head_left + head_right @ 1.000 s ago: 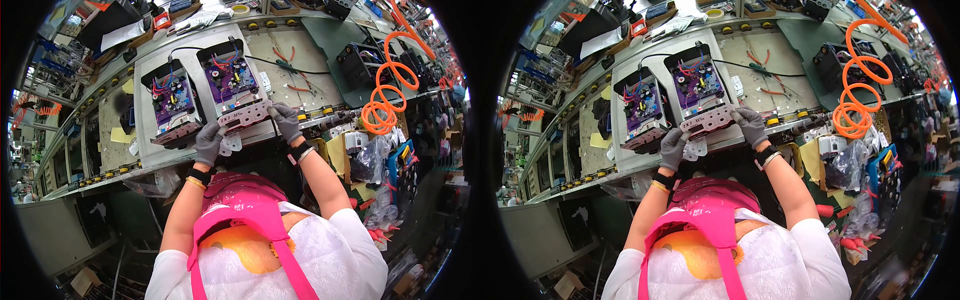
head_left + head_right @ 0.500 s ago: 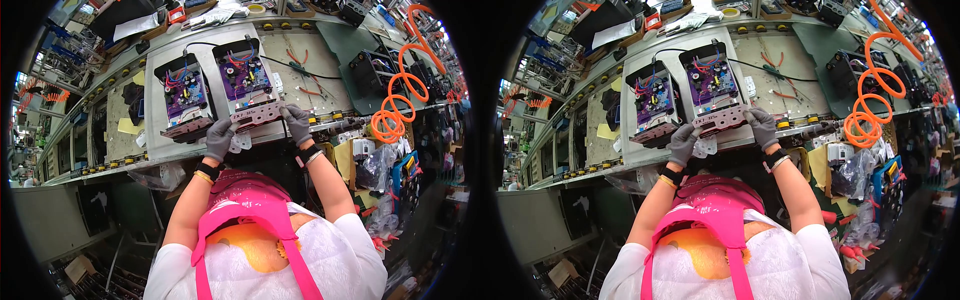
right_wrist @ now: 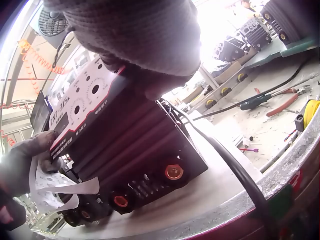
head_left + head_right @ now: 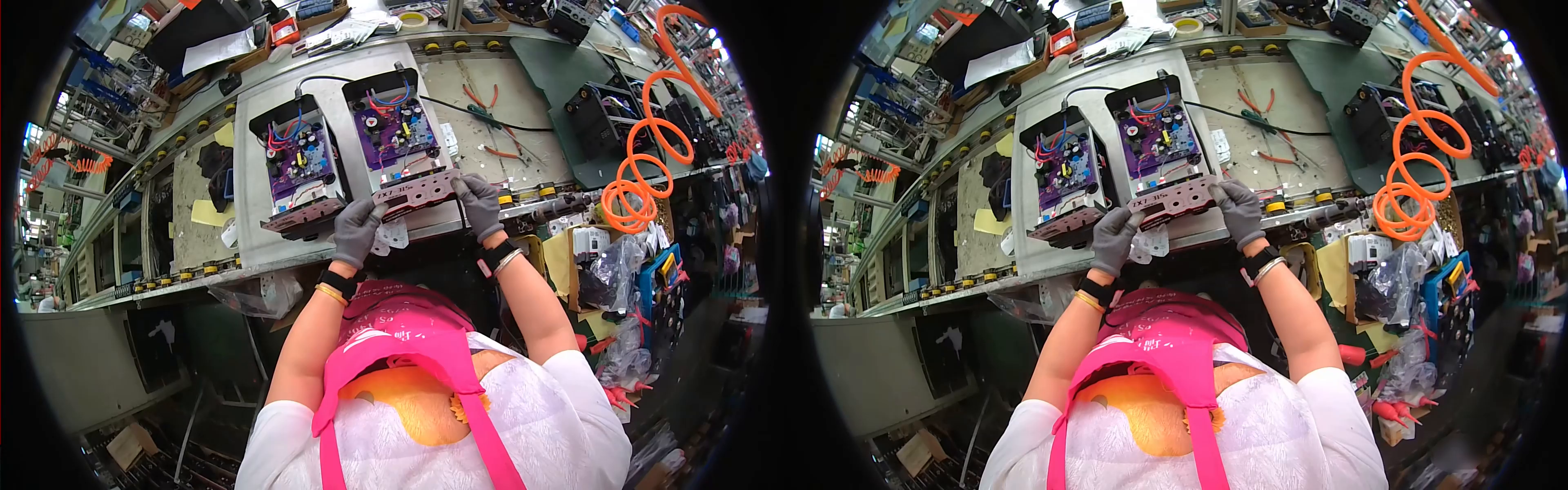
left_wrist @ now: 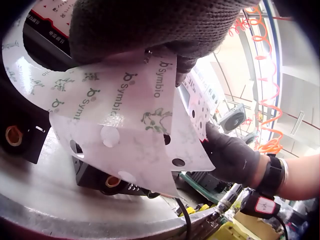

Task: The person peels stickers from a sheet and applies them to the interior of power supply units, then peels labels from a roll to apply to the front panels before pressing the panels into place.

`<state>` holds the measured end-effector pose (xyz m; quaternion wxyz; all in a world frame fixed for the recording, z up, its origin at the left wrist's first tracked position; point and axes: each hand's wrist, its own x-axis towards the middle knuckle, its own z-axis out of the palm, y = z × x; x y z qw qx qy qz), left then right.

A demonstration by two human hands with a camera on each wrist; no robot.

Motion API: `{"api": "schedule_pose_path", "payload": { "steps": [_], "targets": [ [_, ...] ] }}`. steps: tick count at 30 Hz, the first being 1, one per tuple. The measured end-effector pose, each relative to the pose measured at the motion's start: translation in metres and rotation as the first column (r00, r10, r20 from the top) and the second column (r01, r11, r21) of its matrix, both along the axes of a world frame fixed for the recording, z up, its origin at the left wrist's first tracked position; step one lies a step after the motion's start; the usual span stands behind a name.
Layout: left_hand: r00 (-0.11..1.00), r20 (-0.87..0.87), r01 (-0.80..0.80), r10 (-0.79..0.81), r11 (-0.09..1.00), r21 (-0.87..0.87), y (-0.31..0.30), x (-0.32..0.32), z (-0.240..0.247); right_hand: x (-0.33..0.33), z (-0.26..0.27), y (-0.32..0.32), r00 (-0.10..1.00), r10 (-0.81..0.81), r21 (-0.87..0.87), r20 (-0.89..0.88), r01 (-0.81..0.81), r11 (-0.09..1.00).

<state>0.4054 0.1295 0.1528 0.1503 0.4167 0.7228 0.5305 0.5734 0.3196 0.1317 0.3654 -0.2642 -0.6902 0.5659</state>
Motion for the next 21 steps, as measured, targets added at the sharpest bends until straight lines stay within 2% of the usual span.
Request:
{"api": "schedule_pose_path", "payload": {
  "steps": [1,3,14,21],
  "targets": [
    [1.000,-0.013,0.000,0.000,1.000,-0.024,0.000,-0.001,-0.001,-0.001,0.000,-0.001,1.000,-0.006,-0.006,0.001,0.006,1.000],
    [0.998,0.070,-0.001,-0.001,0.999,0.032,0.002,0.002,0.000,-0.002,0.003,-0.001,1.000,-0.027,-0.013,0.007,0.028,1.000],
    [0.992,0.120,-0.031,0.025,0.998,0.046,0.005,0.003,0.001,-0.004,0.005,-0.005,0.997,-0.072,-0.014,0.035,0.073,0.997],
    [0.998,-0.053,-0.031,0.031,0.999,0.008,0.006,0.000,0.005,-0.004,0.007,-0.004,0.995,-0.084,-0.001,0.062,0.084,0.996]
  ]
}}
